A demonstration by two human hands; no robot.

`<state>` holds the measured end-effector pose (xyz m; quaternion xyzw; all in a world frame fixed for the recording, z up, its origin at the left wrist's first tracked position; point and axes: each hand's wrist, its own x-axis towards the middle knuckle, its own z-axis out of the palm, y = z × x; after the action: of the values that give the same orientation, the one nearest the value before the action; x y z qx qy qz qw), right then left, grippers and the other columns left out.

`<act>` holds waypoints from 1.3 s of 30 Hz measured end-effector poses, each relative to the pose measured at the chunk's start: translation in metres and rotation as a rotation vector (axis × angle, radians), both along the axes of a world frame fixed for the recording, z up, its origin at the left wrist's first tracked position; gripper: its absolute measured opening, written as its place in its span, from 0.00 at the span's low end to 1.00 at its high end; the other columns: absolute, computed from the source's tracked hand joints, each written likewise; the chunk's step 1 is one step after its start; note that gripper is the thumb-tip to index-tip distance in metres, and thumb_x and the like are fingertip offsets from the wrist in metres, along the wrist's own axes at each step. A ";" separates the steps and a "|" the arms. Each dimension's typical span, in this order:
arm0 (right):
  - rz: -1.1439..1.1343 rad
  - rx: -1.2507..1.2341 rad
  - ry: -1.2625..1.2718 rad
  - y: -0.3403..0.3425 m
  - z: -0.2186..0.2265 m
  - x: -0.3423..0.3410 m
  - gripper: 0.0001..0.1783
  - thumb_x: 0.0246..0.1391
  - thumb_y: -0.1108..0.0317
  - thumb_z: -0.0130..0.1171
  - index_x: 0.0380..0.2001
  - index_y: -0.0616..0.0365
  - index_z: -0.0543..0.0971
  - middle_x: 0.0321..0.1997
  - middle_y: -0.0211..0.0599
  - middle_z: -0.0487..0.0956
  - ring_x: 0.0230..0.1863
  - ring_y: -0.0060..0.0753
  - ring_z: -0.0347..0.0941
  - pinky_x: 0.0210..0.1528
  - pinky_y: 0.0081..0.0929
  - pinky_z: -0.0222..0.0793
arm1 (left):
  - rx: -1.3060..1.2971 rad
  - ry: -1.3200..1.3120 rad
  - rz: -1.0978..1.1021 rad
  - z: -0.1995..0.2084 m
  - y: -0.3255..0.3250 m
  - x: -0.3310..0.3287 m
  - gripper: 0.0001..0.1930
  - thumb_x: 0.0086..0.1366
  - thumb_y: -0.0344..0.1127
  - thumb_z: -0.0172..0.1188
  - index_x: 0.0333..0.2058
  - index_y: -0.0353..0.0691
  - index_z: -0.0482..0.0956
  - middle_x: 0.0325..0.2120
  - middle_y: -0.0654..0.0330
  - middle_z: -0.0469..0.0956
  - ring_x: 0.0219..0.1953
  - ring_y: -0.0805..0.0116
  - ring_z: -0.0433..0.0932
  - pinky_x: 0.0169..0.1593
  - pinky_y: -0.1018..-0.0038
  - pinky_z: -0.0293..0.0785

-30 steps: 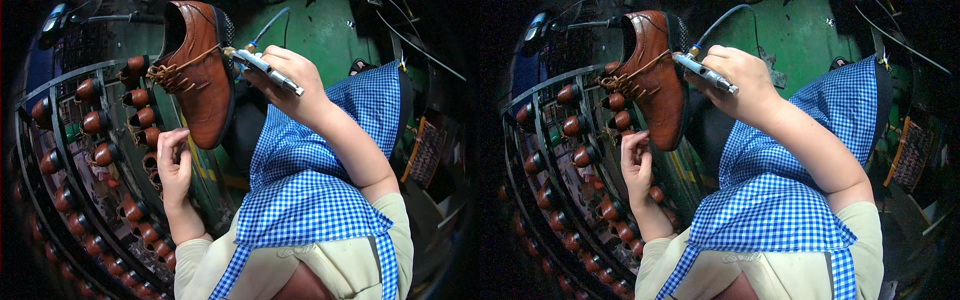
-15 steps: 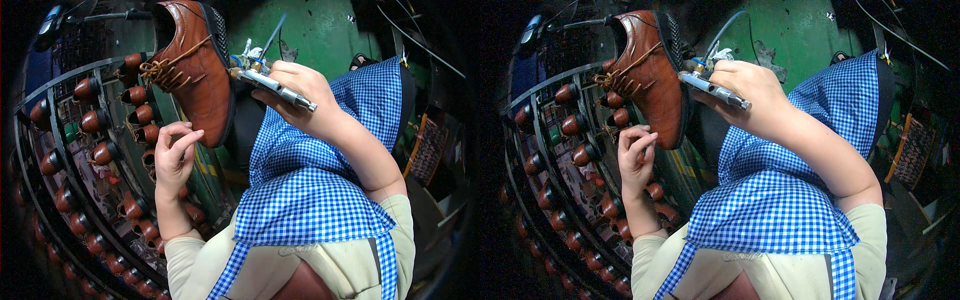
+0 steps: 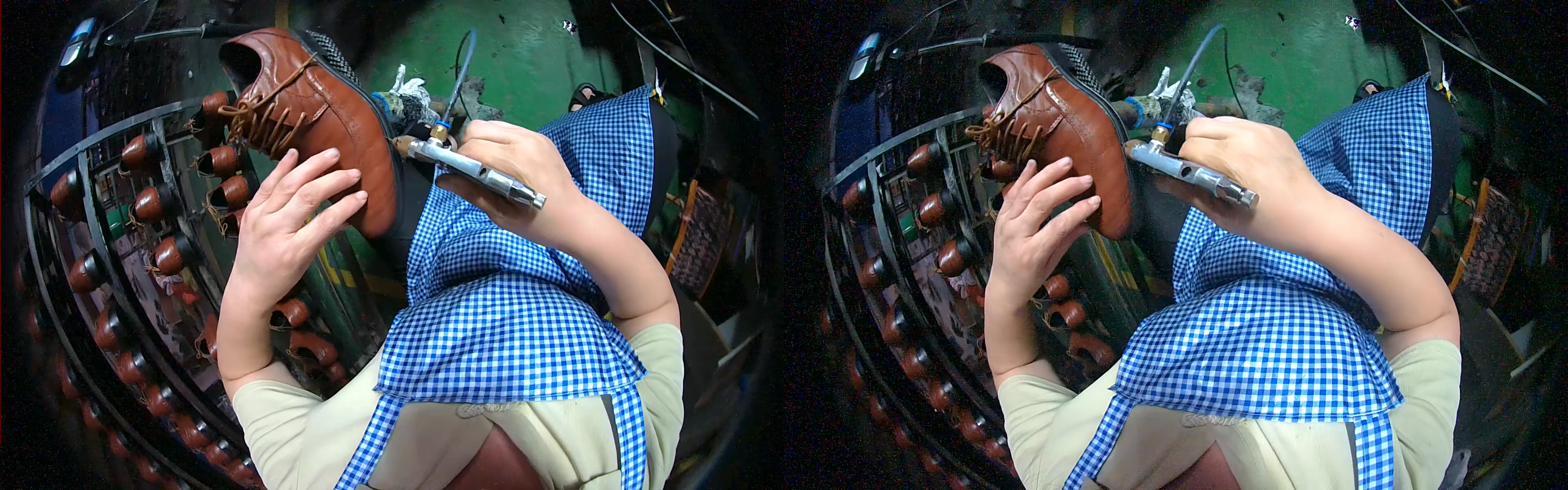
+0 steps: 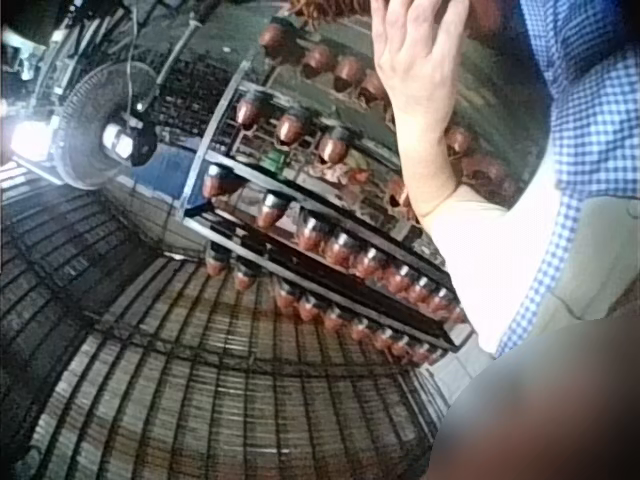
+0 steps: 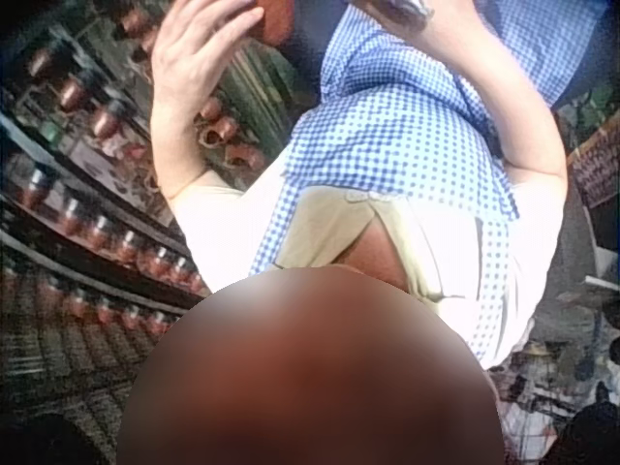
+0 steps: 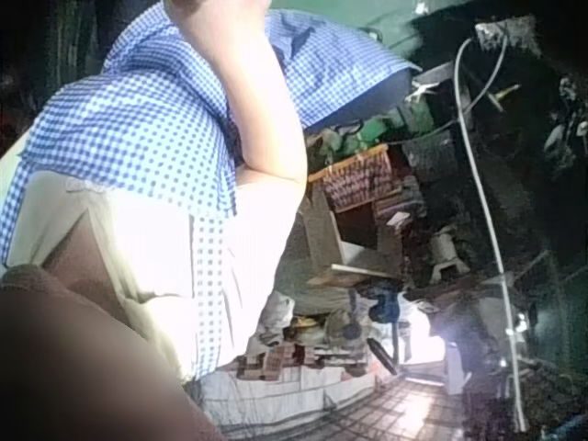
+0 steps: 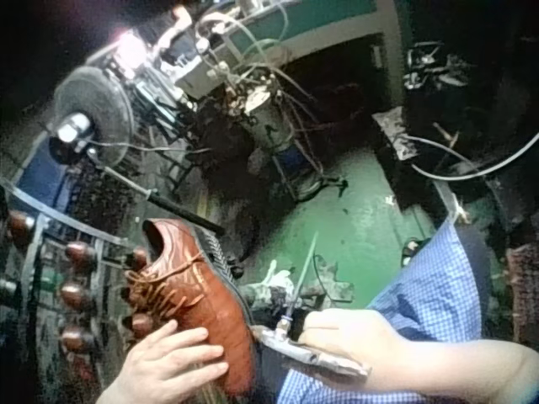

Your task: Applying adhesive or finish to the edges of brown leather shoes using a spray gun.

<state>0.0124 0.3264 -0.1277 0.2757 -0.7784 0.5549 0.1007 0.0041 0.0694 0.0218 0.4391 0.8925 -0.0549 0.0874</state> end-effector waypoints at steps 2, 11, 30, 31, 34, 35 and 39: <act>0.019 0.005 -0.011 0.007 0.003 0.001 0.10 0.49 0.69 0.71 0.29 0.56 0.79 0.26 0.34 0.73 0.27 0.39 0.72 0.27 0.33 0.70 | -0.013 -0.018 -0.023 0.001 0.010 -0.007 0.21 0.54 0.33 0.67 0.49 0.51 0.83 0.55 0.64 0.78 0.63 0.58 0.73 0.67 0.55 0.66; 0.046 0.019 -0.057 0.031 0.009 0.010 0.13 0.45 0.69 0.73 0.31 0.59 0.78 0.27 0.36 0.73 0.28 0.39 0.72 0.28 0.33 0.68 | 0.027 -0.091 -0.021 -0.006 0.031 -0.024 0.31 0.49 0.31 0.70 0.55 0.51 0.78 0.59 0.61 0.75 0.65 0.55 0.70 0.68 0.52 0.63; -0.111 -0.020 0.003 0.052 0.013 0.004 0.11 0.48 0.68 0.72 0.29 0.59 0.78 0.27 0.37 0.75 0.28 0.39 0.73 0.27 0.32 0.70 | 0.081 0.153 0.168 -0.015 0.066 -0.042 0.28 0.59 0.38 0.68 0.59 0.47 0.75 0.55 0.55 0.74 0.58 0.49 0.73 0.60 0.56 0.69; -0.139 -0.041 0.010 0.050 0.012 0.003 0.11 0.48 0.68 0.72 0.29 0.58 0.78 0.27 0.37 0.75 0.28 0.39 0.73 0.27 0.32 0.70 | 0.072 0.188 0.168 -0.016 0.067 -0.045 0.26 0.62 0.40 0.66 0.59 0.47 0.75 0.55 0.55 0.74 0.56 0.50 0.74 0.57 0.58 0.70; -0.196 -0.054 0.015 0.043 0.009 -0.005 0.10 0.49 0.69 0.71 0.29 0.58 0.78 0.27 0.37 0.75 0.27 0.40 0.73 0.28 0.33 0.70 | 0.039 0.202 0.253 -0.017 0.073 -0.053 0.26 0.63 0.42 0.65 0.60 0.46 0.74 0.53 0.55 0.75 0.54 0.51 0.74 0.57 0.58 0.70; -0.231 -0.060 0.011 0.040 0.007 -0.010 0.10 0.49 0.69 0.71 0.29 0.58 0.78 0.27 0.37 0.75 0.27 0.40 0.73 0.28 0.33 0.70 | 0.046 0.238 0.241 -0.018 0.075 -0.057 0.25 0.65 0.43 0.63 0.59 0.45 0.74 0.52 0.55 0.75 0.51 0.51 0.75 0.54 0.59 0.72; -0.314 -0.082 0.008 0.024 0.005 -0.032 0.08 0.52 0.68 0.69 0.28 0.58 0.79 0.27 0.37 0.75 0.28 0.40 0.74 0.29 0.34 0.70 | -0.024 0.316 0.277 -0.021 0.081 -0.075 0.23 0.67 0.46 0.60 0.56 0.41 0.74 0.50 0.53 0.75 0.48 0.52 0.77 0.48 0.62 0.77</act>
<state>-0.0196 0.3505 -0.1227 0.1484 -0.7883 0.5624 0.2006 -0.0704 0.1506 0.0010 0.2969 0.9463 -0.1211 -0.0415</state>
